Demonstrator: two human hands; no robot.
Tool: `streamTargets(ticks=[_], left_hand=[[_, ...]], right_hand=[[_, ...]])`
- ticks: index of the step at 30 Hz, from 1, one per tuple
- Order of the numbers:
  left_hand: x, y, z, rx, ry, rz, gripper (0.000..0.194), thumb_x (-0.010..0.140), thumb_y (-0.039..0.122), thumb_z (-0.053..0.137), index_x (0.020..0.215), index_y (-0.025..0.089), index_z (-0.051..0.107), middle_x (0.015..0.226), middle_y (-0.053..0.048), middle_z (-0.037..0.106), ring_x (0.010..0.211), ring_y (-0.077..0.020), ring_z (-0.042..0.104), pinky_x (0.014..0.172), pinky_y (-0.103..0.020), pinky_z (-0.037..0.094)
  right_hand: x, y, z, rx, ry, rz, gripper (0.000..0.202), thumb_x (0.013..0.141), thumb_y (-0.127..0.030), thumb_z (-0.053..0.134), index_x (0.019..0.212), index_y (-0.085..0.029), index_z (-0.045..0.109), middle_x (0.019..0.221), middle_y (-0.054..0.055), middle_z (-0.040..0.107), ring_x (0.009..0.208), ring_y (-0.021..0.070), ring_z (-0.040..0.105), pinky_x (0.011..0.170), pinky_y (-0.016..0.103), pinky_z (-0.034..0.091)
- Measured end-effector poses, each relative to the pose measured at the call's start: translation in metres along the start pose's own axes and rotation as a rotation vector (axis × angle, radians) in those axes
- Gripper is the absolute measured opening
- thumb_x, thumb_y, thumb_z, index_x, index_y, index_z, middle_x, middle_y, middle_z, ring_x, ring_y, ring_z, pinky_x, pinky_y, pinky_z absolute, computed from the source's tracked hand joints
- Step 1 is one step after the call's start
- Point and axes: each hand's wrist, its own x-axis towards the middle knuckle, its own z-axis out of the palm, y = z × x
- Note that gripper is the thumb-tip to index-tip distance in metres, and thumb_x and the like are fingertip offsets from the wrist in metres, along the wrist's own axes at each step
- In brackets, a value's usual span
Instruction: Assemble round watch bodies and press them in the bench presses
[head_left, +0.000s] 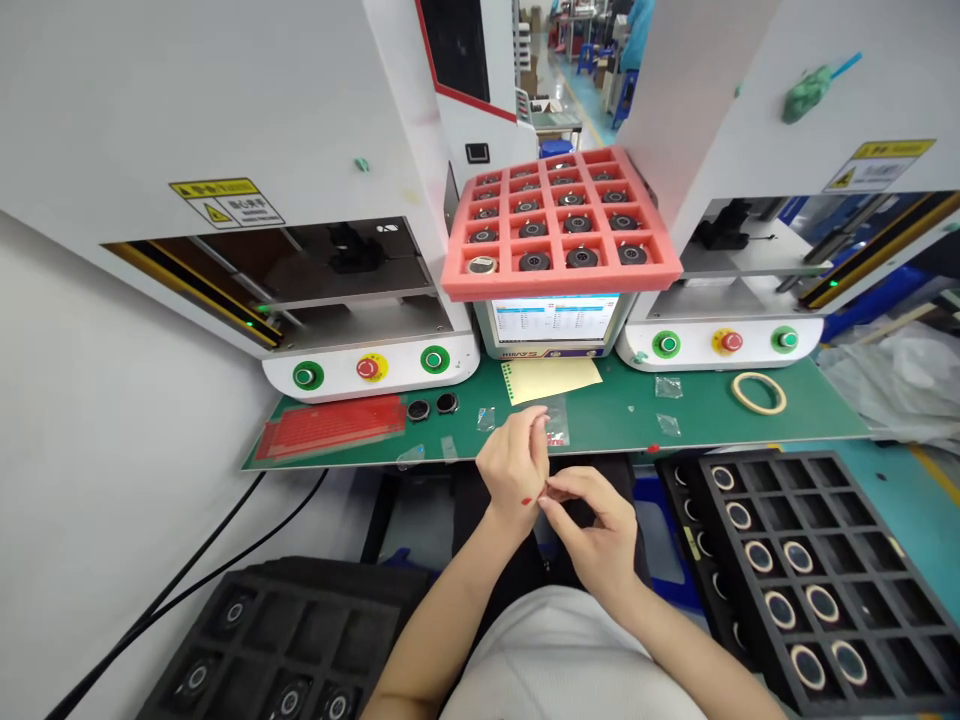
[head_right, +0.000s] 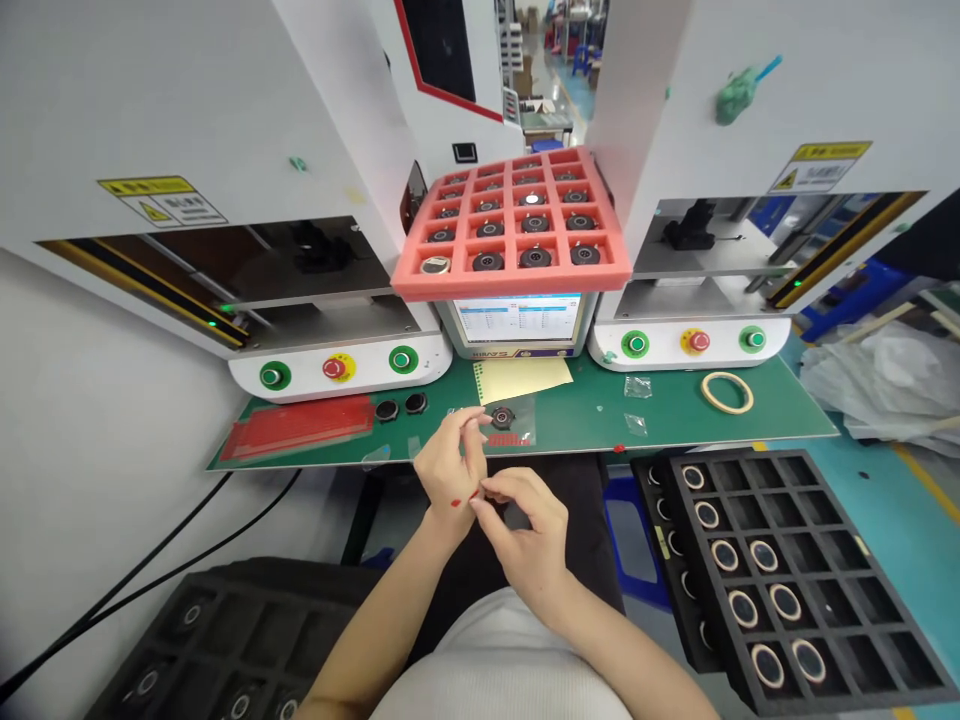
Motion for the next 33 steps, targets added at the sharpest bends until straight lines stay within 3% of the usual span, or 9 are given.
streamTargets(ticks=[4,9,14,21,28,33], left_hand=[[0.004,0.003,-0.005,0.018,0.113,0.108,0.013,0.094,0.013,0.048,0.096,0.017,0.061,0.078,-0.003,0.073,0.054,-0.0094,0.063,0.057,-0.021,0.047],[0.006,0.006,-0.007,0.006,0.156,0.149,0.011,0.093,0.012,0.050,0.097,0.016,0.060,0.078,-0.004,0.074,0.052,-0.0099,0.064,0.055,-0.021,0.046],[0.005,0.007,-0.009,-0.013,0.153,0.141,0.010,0.093,0.013,0.051,0.097,0.017,0.060,0.077,-0.004,0.073,0.051,-0.0100,0.064,0.055,-0.021,0.046],[0.006,0.010,-0.013,-0.033,0.144,0.136,0.009,0.092,0.013,0.053,0.097,0.016,0.059,0.076,-0.004,0.073,0.052,-0.0104,0.063,0.056,-0.021,0.047],[0.010,0.013,-0.019,0.008,0.087,0.172,0.008,0.092,0.013,0.052,0.092,0.017,0.060,0.073,-0.004,0.073,0.060,-0.0124,0.065,0.062,-0.023,0.047],[0.010,0.012,-0.021,0.072,0.020,0.151,0.011,0.093,0.015,0.052,0.087,0.017,0.061,0.073,-0.003,0.072,0.062,-0.0122,0.066,0.063,-0.022,0.047]], right_hand=[[-0.004,-0.004,0.004,-0.056,0.055,-0.096,0.020,0.079,-0.004,0.069,0.092,-0.020,0.071,0.087,0.004,0.068,0.076,0.0133,0.067,0.069,0.025,0.057],[-0.007,-0.006,0.005,-0.018,0.068,-0.026,0.019,0.078,-0.005,0.071,0.086,-0.022,0.073,0.086,0.003,0.070,0.078,0.0137,0.068,0.070,0.025,0.057],[-0.009,-0.004,0.004,0.043,0.056,0.029,0.020,0.079,-0.005,0.070,0.086,-0.024,0.072,0.087,0.002,0.069,0.080,0.0137,0.067,0.070,0.024,0.056],[-0.011,-0.005,-0.003,0.054,-0.009,-0.035,0.021,0.082,-0.004,0.064,0.090,-0.023,0.069,0.091,0.003,0.066,0.085,0.0143,0.065,0.076,0.027,0.053],[-0.003,-0.013,-0.013,0.031,-0.161,-0.006,0.013,0.085,-0.008,0.062,0.086,-0.020,0.066,0.082,0.003,0.065,0.076,0.0144,0.063,0.068,0.027,0.051],[0.002,-0.015,-0.023,0.042,-0.112,0.058,0.011,0.087,-0.011,0.060,0.083,-0.020,0.065,0.078,0.003,0.064,0.073,0.0151,0.061,0.066,0.028,0.049]])
